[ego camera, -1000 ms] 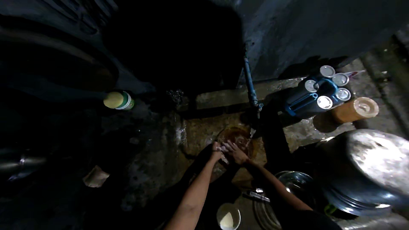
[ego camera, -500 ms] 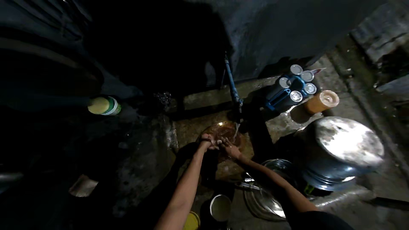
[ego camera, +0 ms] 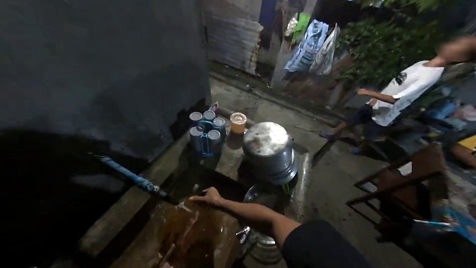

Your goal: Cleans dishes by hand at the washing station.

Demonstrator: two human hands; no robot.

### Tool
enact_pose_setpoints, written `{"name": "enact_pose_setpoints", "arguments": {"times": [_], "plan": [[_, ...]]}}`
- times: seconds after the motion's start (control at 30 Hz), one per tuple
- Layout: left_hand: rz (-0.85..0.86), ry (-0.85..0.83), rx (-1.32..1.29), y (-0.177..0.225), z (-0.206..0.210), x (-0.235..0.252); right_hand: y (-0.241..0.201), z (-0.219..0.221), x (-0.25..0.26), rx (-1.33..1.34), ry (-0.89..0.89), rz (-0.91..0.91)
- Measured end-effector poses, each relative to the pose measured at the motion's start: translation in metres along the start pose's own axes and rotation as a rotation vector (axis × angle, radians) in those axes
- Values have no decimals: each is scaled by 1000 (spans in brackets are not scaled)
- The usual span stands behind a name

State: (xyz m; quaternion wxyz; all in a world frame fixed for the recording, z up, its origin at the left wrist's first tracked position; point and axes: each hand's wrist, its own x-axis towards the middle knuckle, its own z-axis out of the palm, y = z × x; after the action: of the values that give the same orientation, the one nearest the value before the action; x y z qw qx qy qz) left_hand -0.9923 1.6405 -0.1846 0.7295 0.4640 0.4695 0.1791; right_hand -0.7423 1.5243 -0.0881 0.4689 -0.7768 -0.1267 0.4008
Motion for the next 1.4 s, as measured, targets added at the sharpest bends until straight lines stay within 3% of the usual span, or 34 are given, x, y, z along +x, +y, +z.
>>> {"name": "enact_pose_setpoints", "arguments": {"times": [0.07,0.13,0.2,0.27,0.33,0.4,0.43,0.5,0.57,0.63,0.67,0.73,0.8,0.87,0.93,1.0,1.1,1.17,1.2,1.3,1.4], "plan": [[9,-131,-162,18,17,-11,6,5,4,-196,151,-138],[11,-208,-172,33,29,-22,22,30,6,-329,199,-402],[24,-62,-56,46,42,-27,35,72,-4,-285,92,-646],[18,18,93,56,51,-32,36,98,-19,-183,-46,-778],[22,25,94,63,60,-39,19,87,-20,-226,-35,-717],[21,-48,83,72,66,-47,-11,70,-6,-353,38,-517],[35,-72,111,73,68,-49,-16,68,-1,-400,-18,-477],[96,-86,264,75,69,-46,-5,83,-3,-406,-210,-642],[193,-104,307,76,70,-39,-5,87,-3,-343,-257,-774],[259,-118,223,66,72,-37,-13,73,10,-298,-109,-523],[254,-134,191,61,71,-38,-12,69,26,-293,7,-384],[156,-167,247,67,66,-39,-16,69,40,-386,76,-206],[34,-229,437,89,65,-34,-32,82,10,-495,-75,-165],[-35,-247,538,101,68,-32,-47,88,-17,-650,-240,-241],[15,-181,379,95,69,-32,-35,83,-2,-455,-96,-296],[8,-151,139,85,68,-37,-26,66,24,-285,64,-205],[-81,-211,270,91,59,-38,-31,75,17,-410,0,-124],[-94,-253,419,100,63,-36,-37,89,-7,-459,-157,-197],[-95,-214,403,98,66,-39,-29,92,-8,-449,-145,-255],[-68,-19,18,74,65,-32,-9,74,15,-455,73,-264],[-74,134,-203,53,64,-22,16,66,9,-610,159,-190]]}}
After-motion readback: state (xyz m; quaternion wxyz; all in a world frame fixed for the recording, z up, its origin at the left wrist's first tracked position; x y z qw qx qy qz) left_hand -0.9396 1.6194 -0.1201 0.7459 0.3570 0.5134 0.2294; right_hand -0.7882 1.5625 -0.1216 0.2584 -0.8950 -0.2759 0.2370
